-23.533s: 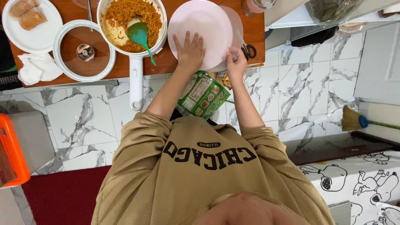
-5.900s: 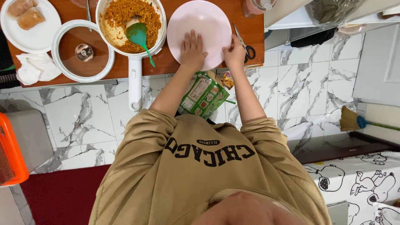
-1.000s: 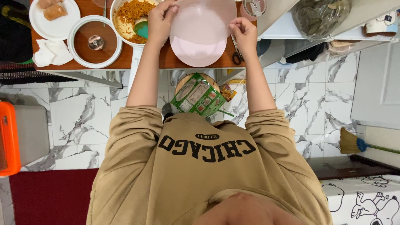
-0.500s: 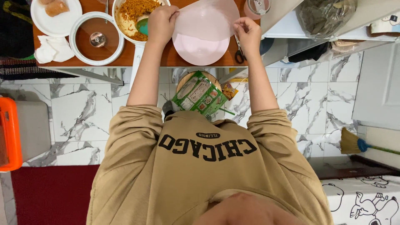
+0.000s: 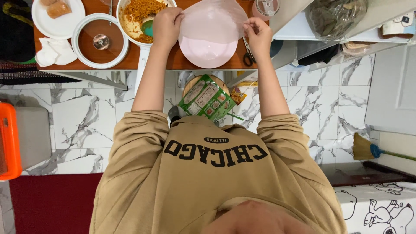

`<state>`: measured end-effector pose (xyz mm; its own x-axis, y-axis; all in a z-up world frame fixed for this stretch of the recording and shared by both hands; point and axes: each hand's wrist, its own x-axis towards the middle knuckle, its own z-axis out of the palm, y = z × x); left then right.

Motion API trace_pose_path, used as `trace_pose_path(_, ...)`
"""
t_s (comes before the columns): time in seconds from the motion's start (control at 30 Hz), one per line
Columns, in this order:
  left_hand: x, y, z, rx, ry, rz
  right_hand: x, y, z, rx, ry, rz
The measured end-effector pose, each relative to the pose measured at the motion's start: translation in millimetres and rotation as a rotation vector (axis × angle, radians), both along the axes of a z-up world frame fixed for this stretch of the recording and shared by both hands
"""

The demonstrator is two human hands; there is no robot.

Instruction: Preparing food by wrapping a mixture of noodles and meat into wetted rice paper.

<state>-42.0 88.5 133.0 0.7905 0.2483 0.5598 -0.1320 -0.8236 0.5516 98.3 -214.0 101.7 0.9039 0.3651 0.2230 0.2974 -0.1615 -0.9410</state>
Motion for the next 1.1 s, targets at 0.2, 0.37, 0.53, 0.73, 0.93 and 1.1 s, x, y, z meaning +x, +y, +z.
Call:
trace_pose_path(0.2,-7,-5,8,0.046,-0.014,0.018,-4,-1,7,-0.004,0.048,-0.002)
trace_pose_path(0.37,-8,-5,-3,0.006,0.048,0.043,-4,-3,0,0.004,0.017,0.014)
trace_pose_path(0.53,-7,-6,-19,-0.081,0.139,0.05,-6,-2,0,0.029,0.084,0.016)
trace_pose_path(0.73,-16,-15,-19,-0.135,0.164,0.061,-16,-8,8,0.015,0.07,0.021)
trace_pose_path(0.93,-23,-26,-12,-0.176,0.156,0.061,-16,-16,7,0.03,-0.022,0.055)
trace_pose_path(1.1,-28,-31,-14,-0.152,0.112,0.032,-16,-21,5,0.057,0.032,0.063)
